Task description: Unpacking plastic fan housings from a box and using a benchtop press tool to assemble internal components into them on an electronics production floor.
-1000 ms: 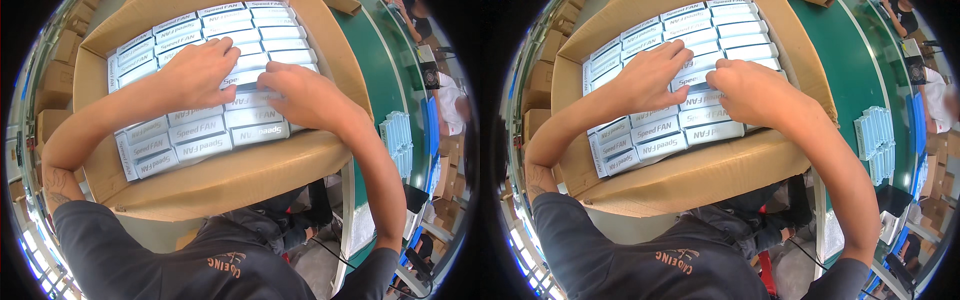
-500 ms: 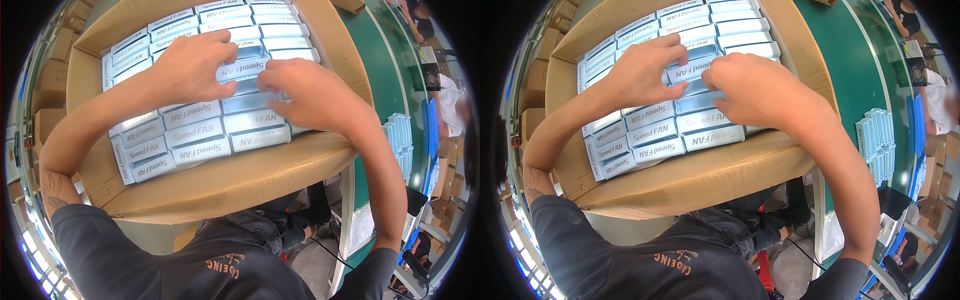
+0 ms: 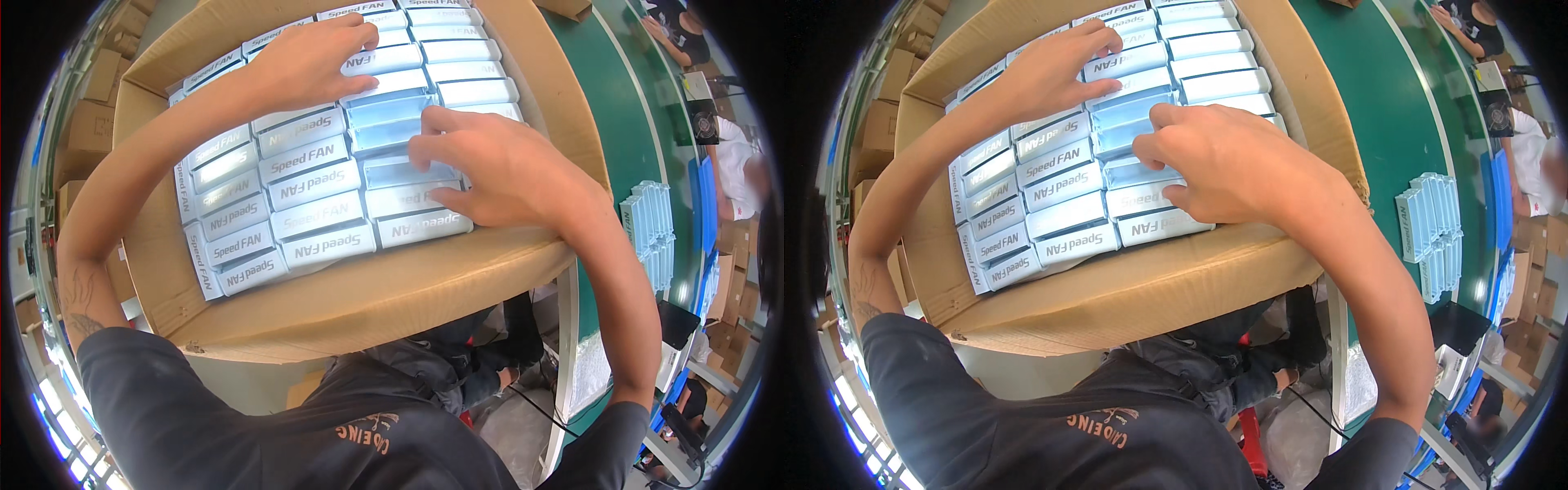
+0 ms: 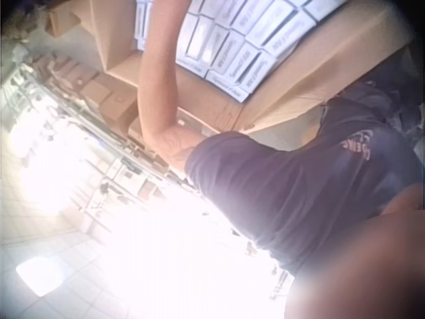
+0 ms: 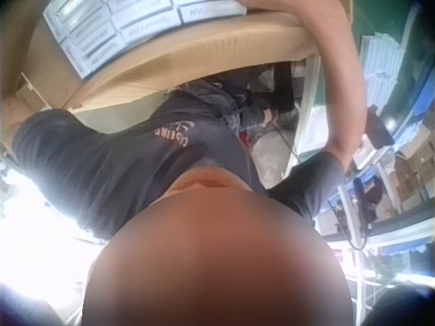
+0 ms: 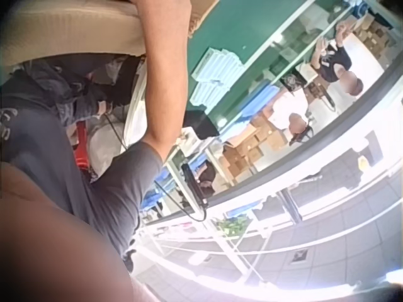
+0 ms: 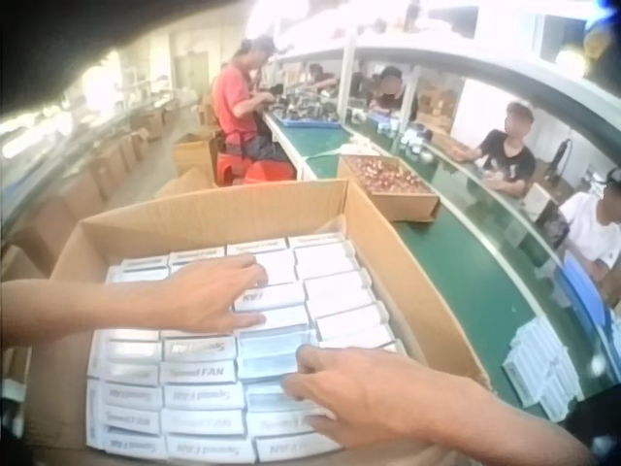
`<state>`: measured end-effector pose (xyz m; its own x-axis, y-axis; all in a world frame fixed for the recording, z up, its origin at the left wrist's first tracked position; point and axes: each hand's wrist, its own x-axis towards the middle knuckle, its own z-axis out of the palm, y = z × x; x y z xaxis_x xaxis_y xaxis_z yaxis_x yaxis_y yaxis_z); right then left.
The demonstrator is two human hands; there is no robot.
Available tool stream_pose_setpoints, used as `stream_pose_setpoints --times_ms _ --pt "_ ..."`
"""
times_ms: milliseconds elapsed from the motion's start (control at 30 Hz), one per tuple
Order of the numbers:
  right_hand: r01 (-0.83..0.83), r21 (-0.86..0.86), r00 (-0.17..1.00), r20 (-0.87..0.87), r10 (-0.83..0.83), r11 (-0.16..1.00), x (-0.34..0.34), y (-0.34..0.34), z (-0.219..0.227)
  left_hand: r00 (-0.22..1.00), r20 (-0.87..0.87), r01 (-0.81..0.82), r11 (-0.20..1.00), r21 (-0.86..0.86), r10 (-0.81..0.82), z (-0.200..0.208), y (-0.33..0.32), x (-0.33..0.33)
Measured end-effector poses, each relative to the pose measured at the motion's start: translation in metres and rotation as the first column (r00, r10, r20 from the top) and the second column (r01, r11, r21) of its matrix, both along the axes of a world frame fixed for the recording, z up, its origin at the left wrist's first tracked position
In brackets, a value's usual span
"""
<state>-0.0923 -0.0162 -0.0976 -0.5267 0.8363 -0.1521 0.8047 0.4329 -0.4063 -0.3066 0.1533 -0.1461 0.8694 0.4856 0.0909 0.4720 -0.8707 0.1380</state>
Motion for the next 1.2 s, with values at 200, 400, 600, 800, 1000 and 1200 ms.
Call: stream_pose_setpoints --times_ms 200,400,600,800,1000,1200 --pt "-0.024 0.025 0.999 0.022 0.023 0.999 -0.001 -0.002 0.0 1.0 0.022 -0.019 0.998 0.059 0.018 -0.002 -0.007 0.0" --pt "-0.061 0.066 0.998 0.025 0.059 0.996 0.0 -0.008 -0.006 0.997 0.077 0.028 0.999 0.038 -0.031 -0.001 -0.006 0.001" --pt "-0.036 0.048 0.997 0.076 0.032 0.998 -0.003 -0.008 -0.008 0.997 0.07 0.031 0.994 -0.106 -0.024 0.007 -0.01 0.005" --pt "-0.089 0.136 0.985 0.157 0.067 0.987 -0.004 -0.005 -0.005 0.967 0.114 0.226 0.974 0.022 -0.227 0.001 -0.005 0.009" --pt "-0.067 0.253 0.991 0.132 0.034 0.965 -0.004 -0.002 -0.013 0.974 0.061 0.219 0.976 -0.004 -0.218 -0.005 -0.002 0.004" --pt "-0.137 0.029 0.991 0.01 0.137 0.99 -0.006 -0.009 0.003 0.974 0.051 0.222 0.973 -0.067 -0.219 0.002 -0.009 0.004"
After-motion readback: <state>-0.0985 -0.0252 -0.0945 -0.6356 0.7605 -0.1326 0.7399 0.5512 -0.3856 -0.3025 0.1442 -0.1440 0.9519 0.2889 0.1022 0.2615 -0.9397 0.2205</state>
